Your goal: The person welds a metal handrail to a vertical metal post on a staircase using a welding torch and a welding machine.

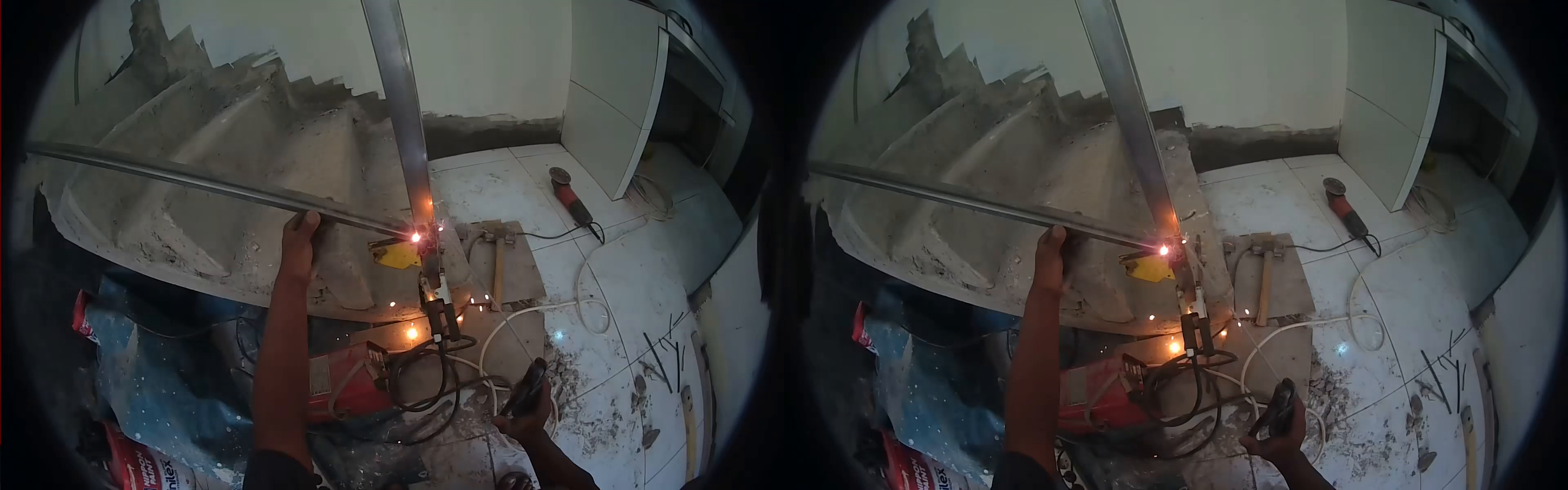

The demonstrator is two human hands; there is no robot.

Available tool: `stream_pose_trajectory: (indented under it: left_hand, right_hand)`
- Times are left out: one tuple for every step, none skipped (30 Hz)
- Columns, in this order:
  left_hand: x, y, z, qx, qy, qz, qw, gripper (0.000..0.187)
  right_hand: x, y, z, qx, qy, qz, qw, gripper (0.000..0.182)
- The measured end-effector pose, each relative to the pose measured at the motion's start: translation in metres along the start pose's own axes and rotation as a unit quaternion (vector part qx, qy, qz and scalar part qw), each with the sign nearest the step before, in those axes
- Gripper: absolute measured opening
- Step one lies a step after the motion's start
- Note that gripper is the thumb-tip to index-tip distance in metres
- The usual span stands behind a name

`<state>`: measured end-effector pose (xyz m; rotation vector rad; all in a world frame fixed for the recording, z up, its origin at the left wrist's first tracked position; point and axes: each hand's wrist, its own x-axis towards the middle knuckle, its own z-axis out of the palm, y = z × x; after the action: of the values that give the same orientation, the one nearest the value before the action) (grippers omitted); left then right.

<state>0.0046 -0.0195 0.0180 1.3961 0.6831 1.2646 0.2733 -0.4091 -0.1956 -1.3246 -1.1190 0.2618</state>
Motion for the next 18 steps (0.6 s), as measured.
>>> stream_pose_trajectory:
  left_hand:
    - [-0.001,0.001,0.001,0.000,-0.001,-0.001,1.000,0.064]
    - [-0.001,0.001,0.001,0.005,-0.003,0.009,1.000,0.064]
    - [-0.002,0.001,0.001,0.010,-0.006,0.018,1.000,0.064]
    - [0.000,-0.002,0.000,0.005,-0.004,0.019,1.000,0.062]
    - [0.002,-0.004,-0.002,0.005,-0.006,0.018,1.000,0.062]
    - [0.003,-0.007,-0.004,0.002,-0.004,0.015,1.000,0.061]
    - [0.004,-0.008,-0.006,-0.001,-0.003,0.014,1.000,0.060]
    - [0.005,-0.010,-0.008,-0.012,-0.006,0.013,1.000,0.056]
    - [0.006,-0.010,-0.009,-0.012,-0.006,0.012,1.000,0.056]
    - [0.006,-0.010,-0.011,-0.029,-0.014,0.010,0.999,0.054]
    - [0.006,-0.011,-0.011,-0.046,-0.022,0.009,0.999,0.052]
    - [0.005,-0.010,-0.009,-0.044,-0.025,0.007,0.999,0.052]
    - [0.004,-0.009,-0.006,-0.057,-0.019,0.015,0.998,0.050]
    - [0.004,-0.007,-0.003,-0.070,-0.014,0.024,0.997,0.049]
    - [0.003,-0.002,0.005,-0.067,-0.019,0.022,0.997,0.049]
    - [0.002,0.002,0.013,-0.030,0.018,0.048,0.998,0.052]
    - [0.000,0.006,0.020,0.006,0.056,0.073,0.996,0.055]
    - [-0.002,0.009,0.023,0.008,0.052,0.072,0.996,0.055]
  right_hand:
    - [-0.003,0.004,-0.001,0.000,0.009,-0.004,1.000,0.119]
    - [-0.006,0.007,-0.002,0.000,0.017,-0.008,1.000,0.118]
    - [-0.006,0.001,-0.003,0.020,0.031,0.013,0.999,0.117]
    - [-0.007,-0.004,-0.005,0.042,0.046,0.033,0.998,0.116]
    - [-0.007,-0.010,-0.006,0.064,0.061,0.052,0.995,0.115]
    - [-0.009,-0.015,-0.013,0.104,0.047,0.122,0.986,0.118]
    - [-0.011,-0.018,-0.017,0.144,0.032,0.191,0.971,0.122]
    - [-0.012,-0.016,-0.017,0.159,0.065,0.191,0.966,0.124]
    - [-0.014,-0.014,-0.020,0.158,0.066,0.192,0.966,0.124]
    - [-0.018,-0.011,-0.026,0.160,0.077,0.209,0.962,0.124]
    - [-0.022,-0.007,-0.032,0.162,0.090,0.225,0.957,0.123]
    - [-0.027,-0.003,-0.038,0.134,0.098,0.211,0.963,0.121]
    - [-0.031,0.002,-0.041,0.136,0.101,0.213,0.962,0.121]
    - [-0.035,0.007,-0.043,0.087,0.125,0.178,0.972,0.111]
    - [-0.037,0.007,-0.047,0.067,0.132,0.163,0.976,0.107]
    - [-0.039,0.007,-0.052,0.047,0.139,0.147,0.978,0.102]
    - [-0.041,0.007,-0.056,0.026,0.147,0.131,0.980,0.097]
    - [-0.036,-0.011,-0.062,0.070,0.141,0.213,0.964,0.101]
